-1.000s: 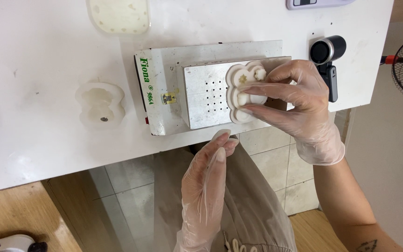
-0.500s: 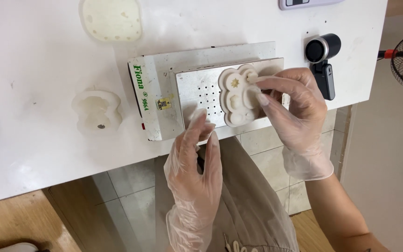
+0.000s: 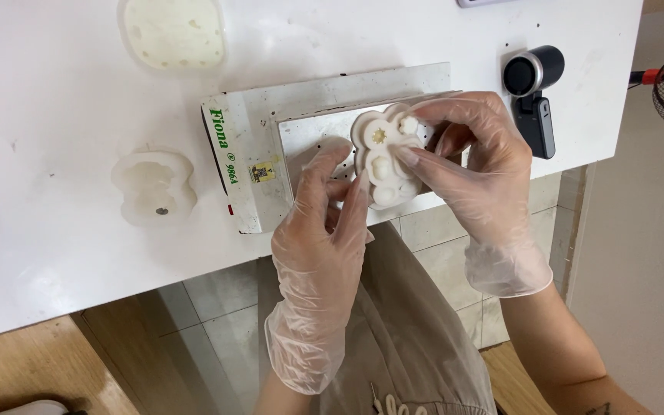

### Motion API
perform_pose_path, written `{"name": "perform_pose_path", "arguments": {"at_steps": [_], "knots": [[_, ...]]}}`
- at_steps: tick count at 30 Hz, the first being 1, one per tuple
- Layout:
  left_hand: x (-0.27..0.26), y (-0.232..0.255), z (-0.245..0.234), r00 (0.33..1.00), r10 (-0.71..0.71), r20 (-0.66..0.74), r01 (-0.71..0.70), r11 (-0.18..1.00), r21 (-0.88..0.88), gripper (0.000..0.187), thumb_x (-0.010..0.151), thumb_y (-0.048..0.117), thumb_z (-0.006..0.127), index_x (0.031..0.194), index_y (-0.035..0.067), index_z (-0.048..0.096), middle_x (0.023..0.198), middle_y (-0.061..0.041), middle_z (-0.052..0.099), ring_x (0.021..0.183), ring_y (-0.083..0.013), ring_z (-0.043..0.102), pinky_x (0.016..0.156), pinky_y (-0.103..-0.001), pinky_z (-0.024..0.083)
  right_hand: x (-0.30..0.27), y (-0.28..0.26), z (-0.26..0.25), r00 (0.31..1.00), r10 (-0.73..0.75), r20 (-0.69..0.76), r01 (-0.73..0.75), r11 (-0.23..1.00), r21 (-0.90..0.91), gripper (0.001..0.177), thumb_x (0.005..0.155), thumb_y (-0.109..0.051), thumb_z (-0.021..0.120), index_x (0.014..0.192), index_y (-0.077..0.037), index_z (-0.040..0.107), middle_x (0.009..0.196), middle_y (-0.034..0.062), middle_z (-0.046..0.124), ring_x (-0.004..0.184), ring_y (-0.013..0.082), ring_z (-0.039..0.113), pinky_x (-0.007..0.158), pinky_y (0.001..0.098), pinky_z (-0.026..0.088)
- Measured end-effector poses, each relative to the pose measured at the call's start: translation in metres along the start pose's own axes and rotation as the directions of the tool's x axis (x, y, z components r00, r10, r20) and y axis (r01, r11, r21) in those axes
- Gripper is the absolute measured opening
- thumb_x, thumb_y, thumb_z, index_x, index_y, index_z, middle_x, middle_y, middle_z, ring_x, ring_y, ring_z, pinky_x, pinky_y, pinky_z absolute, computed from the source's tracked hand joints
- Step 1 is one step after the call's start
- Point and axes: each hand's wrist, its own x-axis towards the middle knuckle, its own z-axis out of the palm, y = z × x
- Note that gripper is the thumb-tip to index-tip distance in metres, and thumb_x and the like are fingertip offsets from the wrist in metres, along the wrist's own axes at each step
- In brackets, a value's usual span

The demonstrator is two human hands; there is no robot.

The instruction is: Decorating silicone molds with wax pieces and liquid wax.

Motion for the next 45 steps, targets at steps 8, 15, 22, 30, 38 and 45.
{"name": "perform_pose_path", "arguments": {"at_steps": [8,15,22,30,38,45], "knots": [[0.0010,0.0038,0.0036,0.999,-0.030,-0.040,0.031,0.999,0.017,0.040,0.085,0.007,0.079,0.122,0.015,0.065,0.082,0.004,0.073,0.059,-0.0041,0.059,0.052,-0.020,0.048,0.0015,-0.0003,0.0021,1.000,-0.016,0.009,0.017,0.999,-0.043,0.038,0.082,0.003,0.089,0.113,-0.005,0.069,0.113,0.0012,0.054,0.083,0.0076,0.050,0.074,0.0184,0.044],[0.0016,0.0024,0.0039,0.999,-0.022,-0.028,0.023,0.999,0.026,0.042,0.084,0.006,0.080,0.122,0.016,0.063,0.084,0.005,0.073,0.061,-0.0037,0.061,0.054,-0.020,0.049,0.0026,0.0050,0.0005,0.998,-0.053,0.030,0.054,0.998,-0.039,0.038,0.082,0.001,0.089,0.114,-0.004,0.069,0.115,0.0037,0.054,0.085,0.0091,0.050,0.077,0.0202,0.046],[0.0003,0.0046,0.0043,0.999,-0.038,-0.033,0.038,0.999,0.011,0.043,0.085,0.004,0.079,0.122,0.017,0.063,0.086,0.006,0.074,0.065,-0.0033,0.064,0.055,-0.019,0.050,0.0029,0.0039,0.0018,0.998,-0.061,0.023,0.061,0.998,-0.031,0.039,0.082,0.001,0.090,0.115,-0.004,0.069,0.114,0.0031,0.055,0.084,0.0081,0.049,0.075,0.0195,0.045],[-0.0004,0.0071,0.0025,0.998,-0.065,-0.012,0.065,0.998,-0.009,0.042,0.086,0.004,0.079,0.123,0.017,0.064,0.078,0.005,0.070,0.057,-0.0039,0.053,0.051,-0.020,0.047,0.0023,0.0035,0.0012,0.997,-0.067,0.031,0.069,0.996,-0.051,0.039,0.083,0.001,0.090,0.115,-0.005,0.069,0.114,0.0022,0.054,0.085,0.0083,0.049,0.077,0.0201,0.045],[-0.0011,0.0046,0.0043,0.998,-0.056,-0.029,0.057,0.998,0.015,0.041,0.086,0.007,0.080,0.121,0.017,0.065,0.072,0.006,0.067,0.054,-0.0041,0.049,0.049,-0.020,0.044,0.0029,0.0034,0.0008,0.996,-0.082,0.044,0.084,0.995,-0.053,0.041,0.082,0.002,0.090,0.115,-0.003,0.068,0.116,0.0037,0.053,0.085,0.0090,0.049,0.076,0.0204,0.045],[-0.0013,0.0020,0.0050,0.999,-0.038,-0.026,0.039,0.999,0.030,0.041,0.085,0.009,0.080,0.122,0.016,0.064,0.077,0.004,0.073,0.056,-0.0043,0.057,0.051,-0.019,0.048,0.0021,0.0021,0.0009,0.997,-0.061,0.038,0.063,0.996,-0.056,0.041,0.081,0.002,0.090,0.115,-0.005,0.069,0.114,0.0026,0.053,0.087,0.0092,0.049,0.079,0.0209,0.045]]}}
